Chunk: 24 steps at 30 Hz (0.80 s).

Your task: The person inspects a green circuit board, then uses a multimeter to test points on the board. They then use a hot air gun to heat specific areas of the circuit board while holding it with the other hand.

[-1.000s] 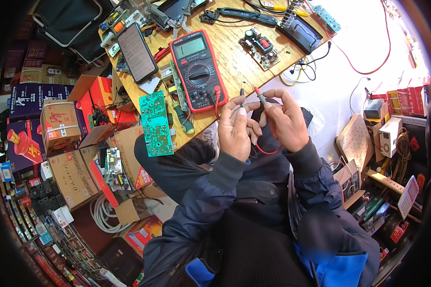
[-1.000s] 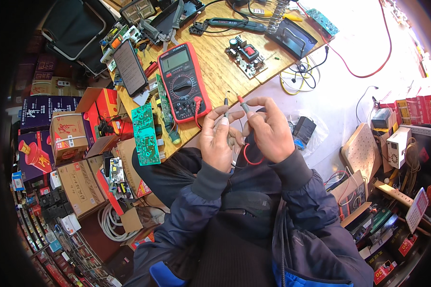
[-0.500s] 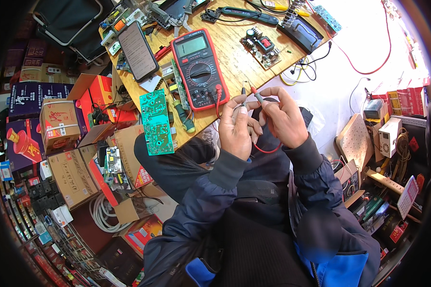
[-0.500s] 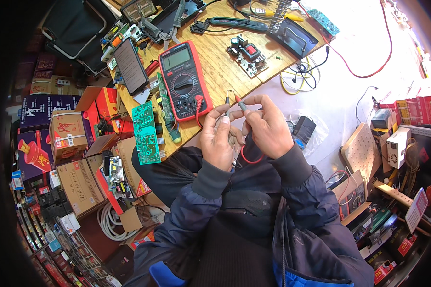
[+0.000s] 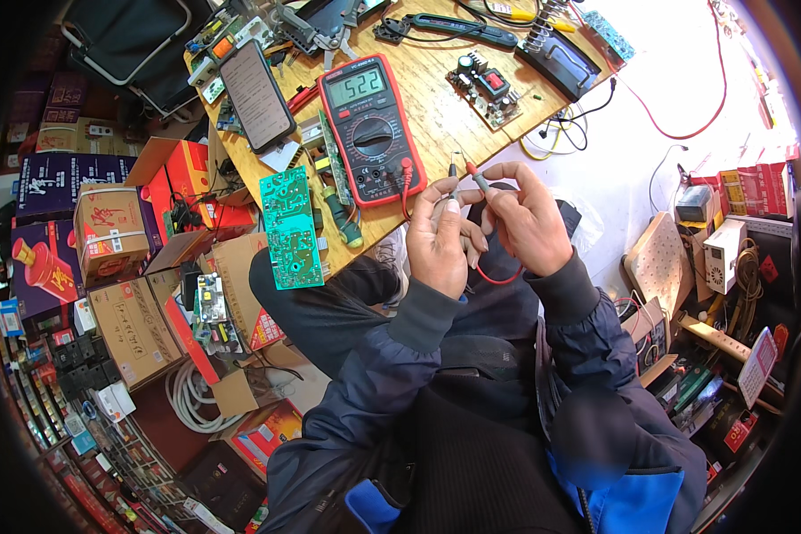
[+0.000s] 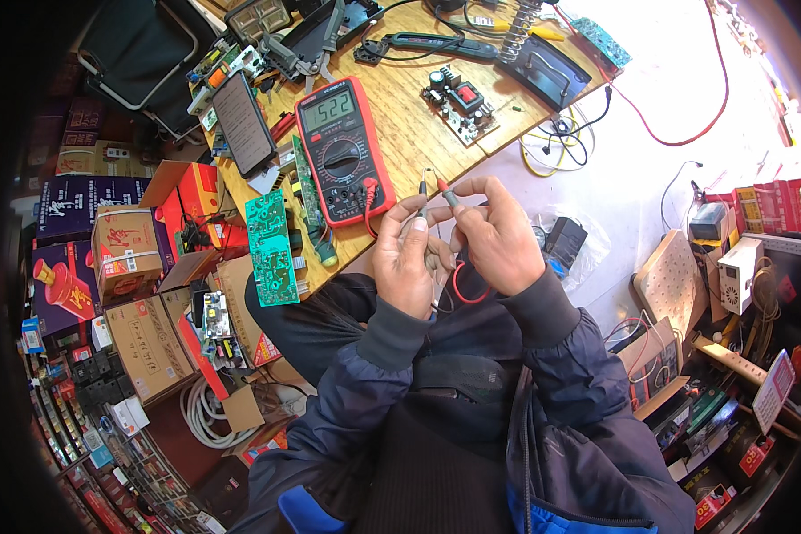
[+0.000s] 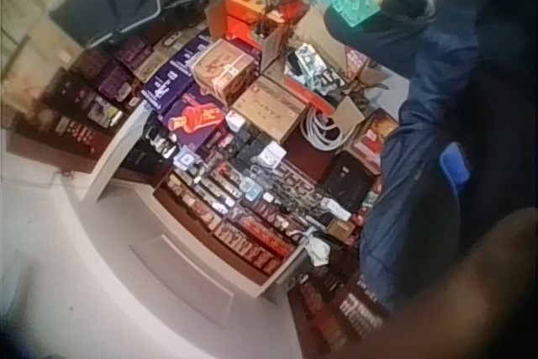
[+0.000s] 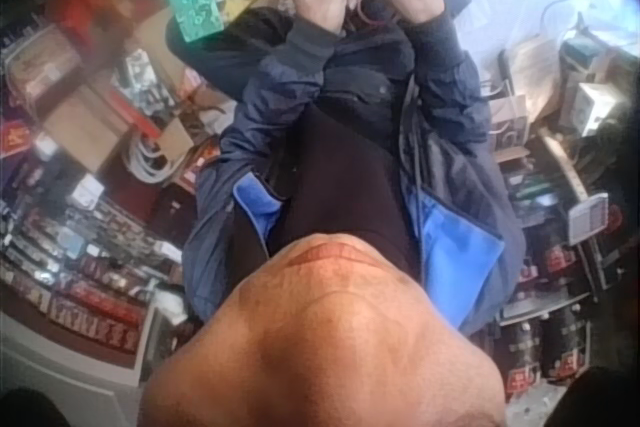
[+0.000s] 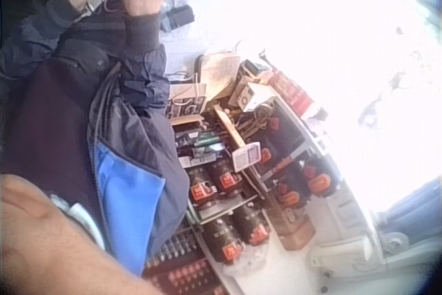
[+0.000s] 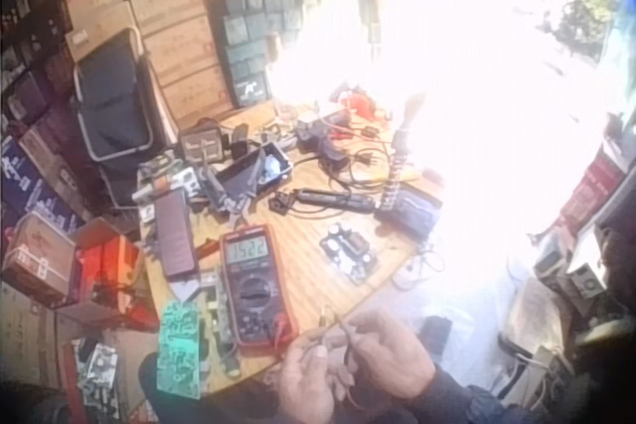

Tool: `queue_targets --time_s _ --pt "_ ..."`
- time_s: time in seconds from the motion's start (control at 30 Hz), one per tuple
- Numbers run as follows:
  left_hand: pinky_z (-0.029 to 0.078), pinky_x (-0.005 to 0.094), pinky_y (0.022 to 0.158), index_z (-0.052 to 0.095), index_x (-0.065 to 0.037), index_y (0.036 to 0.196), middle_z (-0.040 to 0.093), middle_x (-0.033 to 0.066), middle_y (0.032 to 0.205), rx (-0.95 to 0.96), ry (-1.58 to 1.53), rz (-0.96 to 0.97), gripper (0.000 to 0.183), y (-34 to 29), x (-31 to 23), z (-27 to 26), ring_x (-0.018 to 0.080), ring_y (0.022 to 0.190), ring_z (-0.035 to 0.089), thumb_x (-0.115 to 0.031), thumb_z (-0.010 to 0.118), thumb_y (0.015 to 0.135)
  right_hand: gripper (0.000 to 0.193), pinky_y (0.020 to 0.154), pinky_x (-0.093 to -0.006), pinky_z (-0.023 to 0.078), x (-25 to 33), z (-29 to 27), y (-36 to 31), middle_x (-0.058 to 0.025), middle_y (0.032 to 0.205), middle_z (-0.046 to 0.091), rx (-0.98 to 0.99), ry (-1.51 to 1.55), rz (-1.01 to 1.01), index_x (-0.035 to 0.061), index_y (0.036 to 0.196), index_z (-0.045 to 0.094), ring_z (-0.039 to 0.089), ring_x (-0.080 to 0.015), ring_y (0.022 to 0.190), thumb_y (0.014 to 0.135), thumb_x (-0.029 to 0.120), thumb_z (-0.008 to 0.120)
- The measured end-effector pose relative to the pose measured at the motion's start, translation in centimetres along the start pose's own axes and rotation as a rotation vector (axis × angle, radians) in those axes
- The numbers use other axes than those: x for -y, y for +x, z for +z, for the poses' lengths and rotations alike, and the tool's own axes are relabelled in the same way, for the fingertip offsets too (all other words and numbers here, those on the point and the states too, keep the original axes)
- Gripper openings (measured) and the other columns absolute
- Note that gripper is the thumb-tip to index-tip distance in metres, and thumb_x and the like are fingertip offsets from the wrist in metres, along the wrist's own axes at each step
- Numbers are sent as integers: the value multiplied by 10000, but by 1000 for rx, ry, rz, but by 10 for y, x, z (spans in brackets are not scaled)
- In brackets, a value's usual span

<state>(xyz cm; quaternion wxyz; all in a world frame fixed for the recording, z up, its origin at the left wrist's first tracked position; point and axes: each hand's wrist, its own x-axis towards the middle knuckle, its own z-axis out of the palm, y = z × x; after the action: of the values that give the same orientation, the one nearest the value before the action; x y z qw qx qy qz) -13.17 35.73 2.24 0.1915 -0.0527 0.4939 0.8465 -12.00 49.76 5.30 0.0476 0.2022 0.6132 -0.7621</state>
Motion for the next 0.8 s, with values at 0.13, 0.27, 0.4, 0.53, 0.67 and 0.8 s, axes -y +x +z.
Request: queue_targets --time_s 0.13,0.27,0.4,0.53,0.67,0.8 --pt "434 194 446 467 -22 1371 683 147 1120 -2 10 -10 279 0 -1 0 75 608 593 -124 412 1117 257 538 -255 459 3 -1 -3 -97 872 737 -1 -65 -2 -59 1230 545 606 -90 634 1017 86 537" --pt "433 193 446 467 -21 1370 681 145 1118 7 32 -11 280 -1 -3 0 76 608 591 -126 418 1115 253 545 -258 463 4 -1 -3 -92 858 730 3 -76 6 -55 1223 549 607 -91 634 1017 90 539" --pt "436 193 448 467 -20 1368 679 150 1122 0 30 -23 280 0 -4 1 78 610 591 -124 414 1114 253 547 -262 466 2 0 0 -86 844 723 -22 -55 16 -52 1219 554 609 -97 631 1008 88 542" --pt "439 193 451 464 -19 1368 675 158 1136 15 13 -17 276 -1 -4 0 81 614 593 -110 400 1115 259 551 -263 473 0 -4 0 -94 862 732 1 -110 20 -57 1218 552 617 -105 635 997 76 536" --pt "440 193 452 461 -20 1368 675 161 1141 16 -3 -20 274 -1 -3 0 82 615 595 -102 390 1116 262 547 -227 472 -4 -4 2 -163 1007 745 22 -47 -12 -50 1256 516 618 -100 655 1020 64 511" --pt "437 191 449 464 -20 1366 677 162 1136 10 3 -15 272 -1 -3 0 82 612 595 -108 397 1117 267 579 -216 488 -7 -5 3 -202 1096 746 43 -34 -4 -49 1276 495 621 -100 683 1030 54 496"
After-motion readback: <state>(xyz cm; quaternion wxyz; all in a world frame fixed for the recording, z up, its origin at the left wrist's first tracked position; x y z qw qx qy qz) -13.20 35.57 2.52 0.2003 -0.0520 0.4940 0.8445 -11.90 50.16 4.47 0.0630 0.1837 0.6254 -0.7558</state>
